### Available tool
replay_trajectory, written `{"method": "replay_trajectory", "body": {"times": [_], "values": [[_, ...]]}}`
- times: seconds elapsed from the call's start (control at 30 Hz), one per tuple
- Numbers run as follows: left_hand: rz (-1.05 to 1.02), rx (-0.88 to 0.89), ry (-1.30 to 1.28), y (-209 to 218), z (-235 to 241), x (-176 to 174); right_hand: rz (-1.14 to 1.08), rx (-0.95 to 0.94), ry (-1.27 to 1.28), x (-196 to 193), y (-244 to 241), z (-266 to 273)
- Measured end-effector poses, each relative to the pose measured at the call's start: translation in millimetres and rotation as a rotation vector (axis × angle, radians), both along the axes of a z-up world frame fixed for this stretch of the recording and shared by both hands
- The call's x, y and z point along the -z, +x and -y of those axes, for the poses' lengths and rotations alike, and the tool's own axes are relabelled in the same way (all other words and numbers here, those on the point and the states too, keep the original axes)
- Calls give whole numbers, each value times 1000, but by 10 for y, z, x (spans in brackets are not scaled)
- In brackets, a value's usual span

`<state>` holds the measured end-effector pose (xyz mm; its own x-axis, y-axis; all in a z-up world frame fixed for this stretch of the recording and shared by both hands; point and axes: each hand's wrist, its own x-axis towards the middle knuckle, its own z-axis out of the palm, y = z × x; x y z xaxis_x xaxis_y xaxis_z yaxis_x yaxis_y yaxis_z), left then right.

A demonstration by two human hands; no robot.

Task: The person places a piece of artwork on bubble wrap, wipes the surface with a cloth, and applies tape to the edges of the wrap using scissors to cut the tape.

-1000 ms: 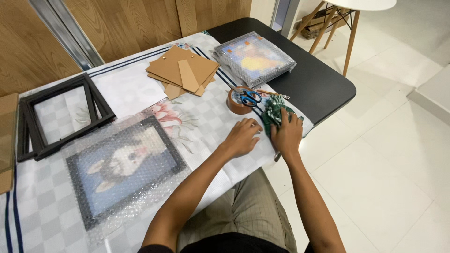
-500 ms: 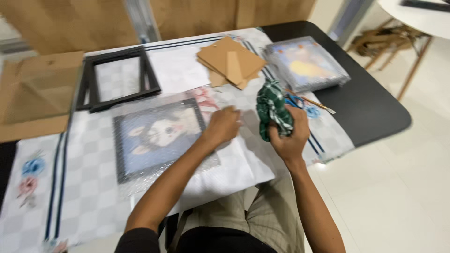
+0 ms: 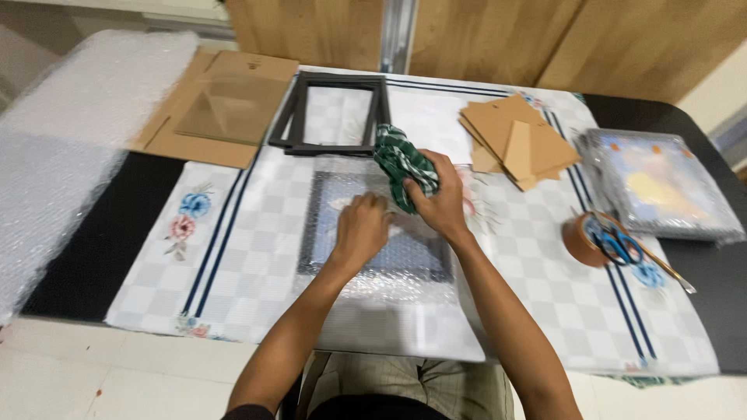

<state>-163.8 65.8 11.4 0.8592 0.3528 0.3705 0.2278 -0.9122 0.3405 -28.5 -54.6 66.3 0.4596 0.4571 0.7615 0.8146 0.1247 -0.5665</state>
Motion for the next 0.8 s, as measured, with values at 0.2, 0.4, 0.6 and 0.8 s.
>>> {"method": "replay_trajectory", "body": {"times": [0.2, 0.4, 0.6, 0.8], "values": [[16, 55, -56, -27, -39, 258, 58, -90, -273, 19, -149, -947], [54, 86, -73, -41, -193, 551, 27, -283, -531, 576, 129, -1336], [19, -199, -42, -219, -497, 268, -305, -354, -371, 603, 317, -1243], [-57, -197, 45, -167, -462, 439, 109, -234, -516, 523, 295, -965]]}}
